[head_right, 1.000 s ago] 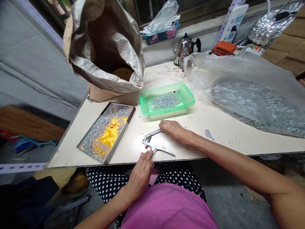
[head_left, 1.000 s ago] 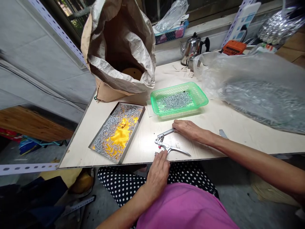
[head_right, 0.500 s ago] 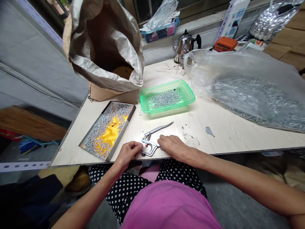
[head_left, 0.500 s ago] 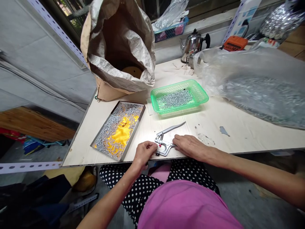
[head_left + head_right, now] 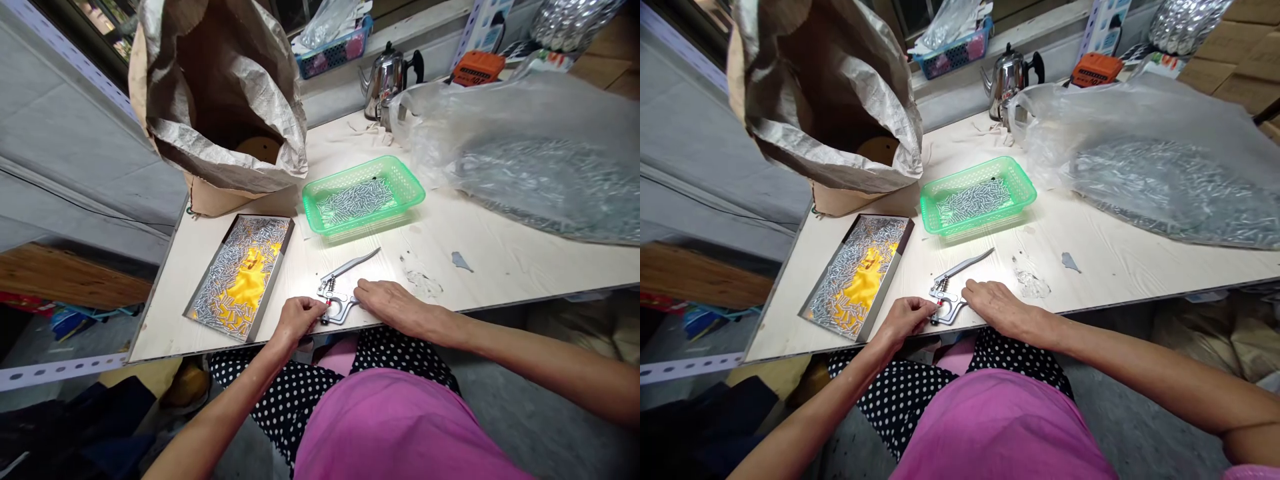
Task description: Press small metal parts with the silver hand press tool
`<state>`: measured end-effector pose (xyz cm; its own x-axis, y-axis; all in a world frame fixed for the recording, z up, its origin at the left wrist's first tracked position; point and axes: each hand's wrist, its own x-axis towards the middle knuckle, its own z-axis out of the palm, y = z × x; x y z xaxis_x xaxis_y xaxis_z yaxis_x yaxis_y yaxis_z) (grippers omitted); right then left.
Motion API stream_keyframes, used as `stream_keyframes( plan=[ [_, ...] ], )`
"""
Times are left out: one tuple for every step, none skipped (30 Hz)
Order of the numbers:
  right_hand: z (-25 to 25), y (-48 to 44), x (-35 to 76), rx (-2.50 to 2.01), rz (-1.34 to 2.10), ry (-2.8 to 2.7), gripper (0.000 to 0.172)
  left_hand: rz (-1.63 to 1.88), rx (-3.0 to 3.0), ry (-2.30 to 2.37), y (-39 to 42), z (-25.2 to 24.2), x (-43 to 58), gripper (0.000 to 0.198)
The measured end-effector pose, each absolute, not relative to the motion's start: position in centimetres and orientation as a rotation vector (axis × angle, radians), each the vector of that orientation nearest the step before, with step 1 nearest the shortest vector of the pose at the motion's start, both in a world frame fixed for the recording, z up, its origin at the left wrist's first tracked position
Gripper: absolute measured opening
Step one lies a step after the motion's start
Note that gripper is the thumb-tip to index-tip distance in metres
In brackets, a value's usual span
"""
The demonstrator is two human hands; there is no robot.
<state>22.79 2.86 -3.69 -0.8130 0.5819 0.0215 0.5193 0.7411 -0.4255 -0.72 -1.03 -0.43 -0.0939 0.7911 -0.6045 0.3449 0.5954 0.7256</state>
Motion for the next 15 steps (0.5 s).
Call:
stream_keyframes(
  plan=[
    [-4.01,2.91,22.82,-0.878,0.622,-2.775,0.020,0.471,0.967,1.685,-0.96,-0.40,-0.70,0.028],
    [-4.31,2.96,22.84,-0.862,0.630,-2.763,0.020,0.445,0.989,1.683,-0.89,-0.36,-0.71,0.028],
    [-4.56,2.99,22.85,-0.842,0.636,-2.755,0.019,0.413,1.013,1.681,-0.82,-0.29,-0.73,0.028],
    [-4.74,2.99,22.84,-0.824,0.639,-2.750,0.020,0.378,1.035,1.680,-0.77,-0.21,-0.77,0.029],
    [-4.84,2.98,22.81,-0.812,0.636,-2.747,0.020,0.341,1.054,1.680,-0.74,-0.12,-0.82,0.029],
    [-4.87,2.94,22.76,-0.804,0.629,-2.745,0.021,0.308,1.070,1.679,-0.74,-0.02,-0.87,0.030],
    [-4.83,2.89,22.71,-0.799,0.621,-2.743,0.021,0.279,1.082,1.678,-0.77,0.09,-0.92,0.031],
    [-4.75,2.83,22.66,-0.796,0.613,-2.742,0.022,0.258,1.091,1.677,-0.84,0.19,-0.96,0.032],
    [-4.67,2.77,22.62,-0.792,0.605,-2.741,0.022,0.242,1.095,1.678,-0.94,0.28,-0.99,0.031],
    [-4.61,2.72,22.59,-0.787,0.599,-2.742,0.022,0.232,1.097,1.684,-1.06,0.36,-0.99,0.031],
    [-4.58,2.68,22.58,-0.785,0.591,-2.743,0.022,0.225,1.094,1.694,-1.19,0.42,-0.96,0.030],
    [-4.59,2.65,22.57,-0.787,0.583,-2.744,0.023,0.223,1.082,1.711,-1.33,0.47,-0.90,0.028],
    [-4.63,2.62,22.56,-0.794,0.572,-2.744,0.023,0.220,1.063,1.730,-1.46,0.51,-0.83,0.025],
    [-4.68,2.60,22.55,-0.801,0.561,-2.745,0.023,0.219,1.040,1.748,-1.58,0.53,-0.74,0.023],
    [-4.70,2.57,22.52,-0.809,0.550,-2.747,0.024,0.220,1.016,1.762,-1.68,0.56,-0.65,0.021]
  ],
)
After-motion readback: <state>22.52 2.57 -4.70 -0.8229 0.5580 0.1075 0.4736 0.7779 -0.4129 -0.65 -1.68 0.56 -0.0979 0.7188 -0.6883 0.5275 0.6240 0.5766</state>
